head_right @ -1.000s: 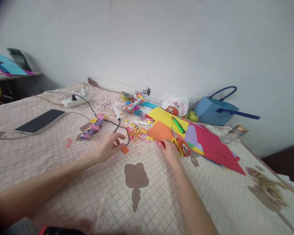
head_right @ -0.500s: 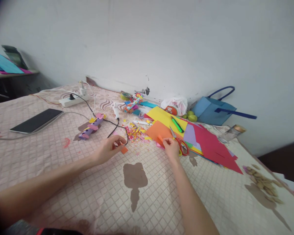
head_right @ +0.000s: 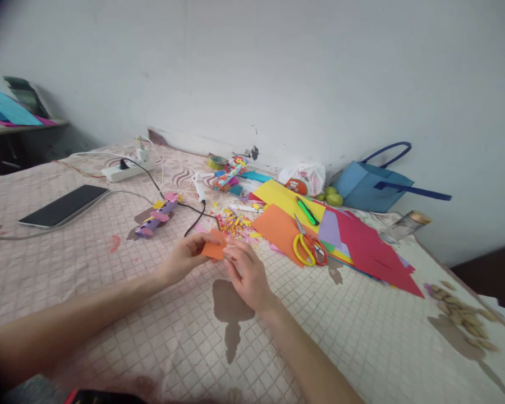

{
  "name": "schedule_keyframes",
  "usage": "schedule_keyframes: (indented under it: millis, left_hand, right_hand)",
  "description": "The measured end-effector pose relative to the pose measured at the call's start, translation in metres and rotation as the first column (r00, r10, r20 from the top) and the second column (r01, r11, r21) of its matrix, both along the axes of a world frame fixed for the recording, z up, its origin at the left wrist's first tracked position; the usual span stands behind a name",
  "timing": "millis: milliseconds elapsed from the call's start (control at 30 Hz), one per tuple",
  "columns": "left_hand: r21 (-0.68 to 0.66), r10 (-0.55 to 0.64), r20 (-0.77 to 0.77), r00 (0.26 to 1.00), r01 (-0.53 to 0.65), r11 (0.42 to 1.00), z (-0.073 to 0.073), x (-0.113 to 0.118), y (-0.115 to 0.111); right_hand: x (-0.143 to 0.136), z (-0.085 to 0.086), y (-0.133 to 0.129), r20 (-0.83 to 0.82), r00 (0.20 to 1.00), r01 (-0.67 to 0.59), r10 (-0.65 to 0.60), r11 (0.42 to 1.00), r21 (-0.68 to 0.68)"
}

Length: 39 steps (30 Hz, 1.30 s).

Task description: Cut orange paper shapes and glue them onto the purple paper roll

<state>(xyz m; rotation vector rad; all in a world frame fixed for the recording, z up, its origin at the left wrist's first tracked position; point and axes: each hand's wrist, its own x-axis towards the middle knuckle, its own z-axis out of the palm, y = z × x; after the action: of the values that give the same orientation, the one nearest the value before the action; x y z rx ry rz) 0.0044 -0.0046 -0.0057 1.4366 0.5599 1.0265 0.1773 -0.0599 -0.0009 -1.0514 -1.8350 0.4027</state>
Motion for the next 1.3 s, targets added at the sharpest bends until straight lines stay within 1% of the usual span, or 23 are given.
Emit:
schedule_keyframes:
  millis: [67, 133, 200, 233, 300, 367, 467, 533, 633, 800, 967, 1133, 1300]
  left_hand:
    - [-0.013, 0.011, 0.019, 1.0, -0.011, 1.0, 0.002, -0.001, 0.0]
    - [-0.002, -0.009, -0.004, 1.0, 0.009, 1.0, 0.005, -0.001, -0.002]
    - [0.016, -0.045, -0.051, 0.998, 0.046, 0.999, 0.006, -0.001, -0.005]
    - [0.016, -0.067, -0.071, 0.995, 0.068, 0.998, 0.006, 0.0, -0.007]
    - [0.001, -0.107, -0.092, 0.99, 0.107, 0.994, 0.006, 0.001, -0.008]
    - [-0.015, -0.12, -0.096, 0.988, 0.119, 0.993, 0.005, 0.002, -0.007]
    - [-0.048, -0.08, -0.1, 0.992, 0.076, 0.996, 0.005, 0.002, -0.005]
    - [-0.097, -0.055, -0.101, 0.993, 0.045, 0.994, 0.006, 0.002, -0.004]
    - [-0.145, -0.046, -0.096, 0.994, 0.032, 0.989, 0.007, 0.001, -0.004]
    - [-0.134, -0.052, -0.101, 0.994, 0.038, 0.99, 0.004, 0.002, -0.005]
    - [-0.09, -0.007, -0.163, 0.987, -0.007, 0.996, 0.001, 0.002, -0.004]
    - [-0.126, -0.043, -0.135, 0.99, 0.026, 0.992, 0.002, 0.002, -0.004]
    - [-0.122, -0.057, -0.159, 0.986, 0.037, 0.992, 0.001, 0.003, -0.005]
  right_hand:
    - [-0.003, 0.002, 0.0, -0.186, 0.983, -0.02, -0.002, 0.993, -0.116]
    - [-0.004, 0.002, 0.001, -0.358, 0.933, -0.125, 0.03, 0.961, -0.247]
    - [-0.004, 0.0, 0.002, -0.452, 0.891, -0.21, 0.042, 0.921, -0.328]
    - [-0.005, -0.001, 0.003, -0.469, 0.883, -0.215, 0.03, 0.913, -0.346]
    - [-0.005, -0.003, 0.003, -0.464, 0.886, -0.183, -0.005, 0.916, -0.358]
    - [-0.006, -0.003, 0.003, -0.453, 0.891, -0.153, -0.024, 0.924, -0.35]
    - [-0.007, 0.0, 0.001, -0.418, 0.909, -0.152, -0.002, 0.93, -0.334]
    - [-0.008, 0.002, 0.0, -0.37, 0.929, -0.152, 0.019, 0.93, -0.335]
    - [-0.009, 0.004, -0.002, -0.323, 0.946, -0.144, 0.028, 0.929, -0.34]
    - [-0.01, 0.004, -0.002, -0.339, 0.941, -0.146, 0.016, 0.921, -0.362]
    - [-0.009, 0.002, 0.0, -0.348, 0.937, -0.096, -0.04, 0.926, -0.365]
    - [-0.009, 0.002, 0.0, -0.371, 0.927, -0.106, -0.048, 0.917, -0.384]
    - [-0.01, -0.006, 0.002, -0.398, 0.914, -0.107, -0.074, 0.904, -0.414]
